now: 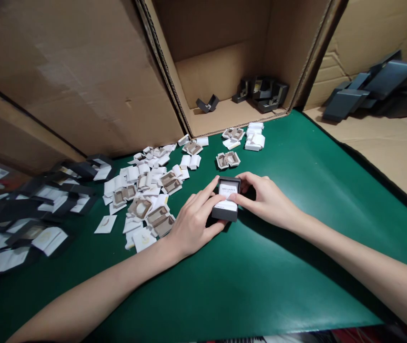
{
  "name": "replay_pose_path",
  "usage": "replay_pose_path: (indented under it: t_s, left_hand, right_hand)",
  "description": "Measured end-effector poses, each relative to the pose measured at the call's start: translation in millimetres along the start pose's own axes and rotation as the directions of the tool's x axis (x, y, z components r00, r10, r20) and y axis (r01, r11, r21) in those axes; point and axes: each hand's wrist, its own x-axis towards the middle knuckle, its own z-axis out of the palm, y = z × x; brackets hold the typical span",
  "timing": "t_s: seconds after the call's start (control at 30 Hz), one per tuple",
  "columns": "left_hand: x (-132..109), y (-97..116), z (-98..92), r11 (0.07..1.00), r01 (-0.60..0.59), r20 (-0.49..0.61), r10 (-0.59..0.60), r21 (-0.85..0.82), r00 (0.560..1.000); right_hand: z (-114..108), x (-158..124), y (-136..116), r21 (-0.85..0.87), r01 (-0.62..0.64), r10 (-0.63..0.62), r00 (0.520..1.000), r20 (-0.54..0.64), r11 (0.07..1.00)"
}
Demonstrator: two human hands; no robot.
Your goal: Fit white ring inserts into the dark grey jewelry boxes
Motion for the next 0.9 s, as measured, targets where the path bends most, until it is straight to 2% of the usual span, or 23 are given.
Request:
replay_pose_path:
  t_s: [0.2, 0.63, 0.9]
  left_hand:
    - [0.5, -0.6, -1.5, 1.0, 0.003, 0.042, -0.003, 0.003, 0.999]
    - [-0.7, -4.6, 1.3, 0.999, -0.024, -0.014, 0.023, -0.049, 1.0]
    - [0.7, -1.4, -1.3, 1.0, 0.023, 0.044, -0.023, -0.013, 0.999]
  right_hand:
    - [-0.6, -1.2, 0.5, -0.008, 0.009, -0.009, 1.0, -0.01, 1.0]
    - [1.3, -2.3, -1.7, -0.07, 0.017, -0.021, 0.998, -0.057, 0.997]
    - [4.2, -2.3, -2.2, -0.073, -0.004, -0.004, 0.995, -0.1, 0.997]
